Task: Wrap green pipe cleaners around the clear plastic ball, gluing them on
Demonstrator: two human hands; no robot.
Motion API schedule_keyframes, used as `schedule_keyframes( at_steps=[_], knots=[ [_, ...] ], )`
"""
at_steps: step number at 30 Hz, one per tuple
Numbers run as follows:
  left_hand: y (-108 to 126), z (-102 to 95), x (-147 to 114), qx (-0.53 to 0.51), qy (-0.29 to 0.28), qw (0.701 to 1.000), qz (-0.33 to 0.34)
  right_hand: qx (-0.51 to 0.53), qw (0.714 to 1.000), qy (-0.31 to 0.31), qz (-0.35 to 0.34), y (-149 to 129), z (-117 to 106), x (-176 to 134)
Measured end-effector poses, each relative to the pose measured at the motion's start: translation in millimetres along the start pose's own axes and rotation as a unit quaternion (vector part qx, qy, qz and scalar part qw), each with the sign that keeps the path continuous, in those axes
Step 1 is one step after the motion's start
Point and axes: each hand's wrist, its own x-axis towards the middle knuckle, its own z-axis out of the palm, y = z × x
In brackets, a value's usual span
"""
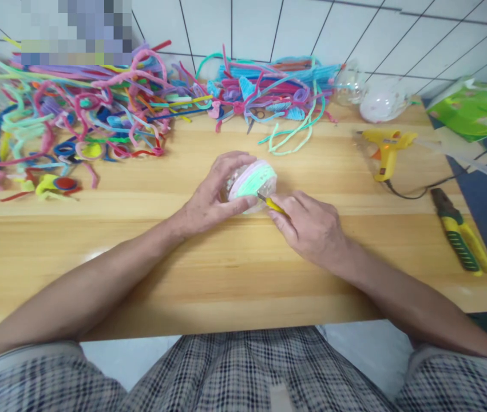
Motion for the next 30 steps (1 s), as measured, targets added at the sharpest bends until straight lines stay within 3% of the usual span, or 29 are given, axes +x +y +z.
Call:
schedule_keyframes(
  at_steps=[6,12,17,22,30],
  knots=[
    [-4,1.3,0,0.007,0.005,1.000,0.012,0.024,0.999,0.029,-0.005,-1,-1,-3],
    [-4,1.8,0,0.005,0.008,1.000,0.008,0.100,0.991,0.024,0.082,0,4,-9],
    [-5,1.7,0,-0.002,0.011,1.000,0.005,0.132,0.990,-0.014,0.051,5,0,-9],
    [-4,0.5,1,0.002,0.009,1.000,-0.001,0.156,0.987,0.004,0.022,6,-1,-11],
    [-6,2.4,-1,-0.023,0.012,1.000,-0.010,0.206,0.977,-0.009,0.053,8,-4,-11]
  ],
)
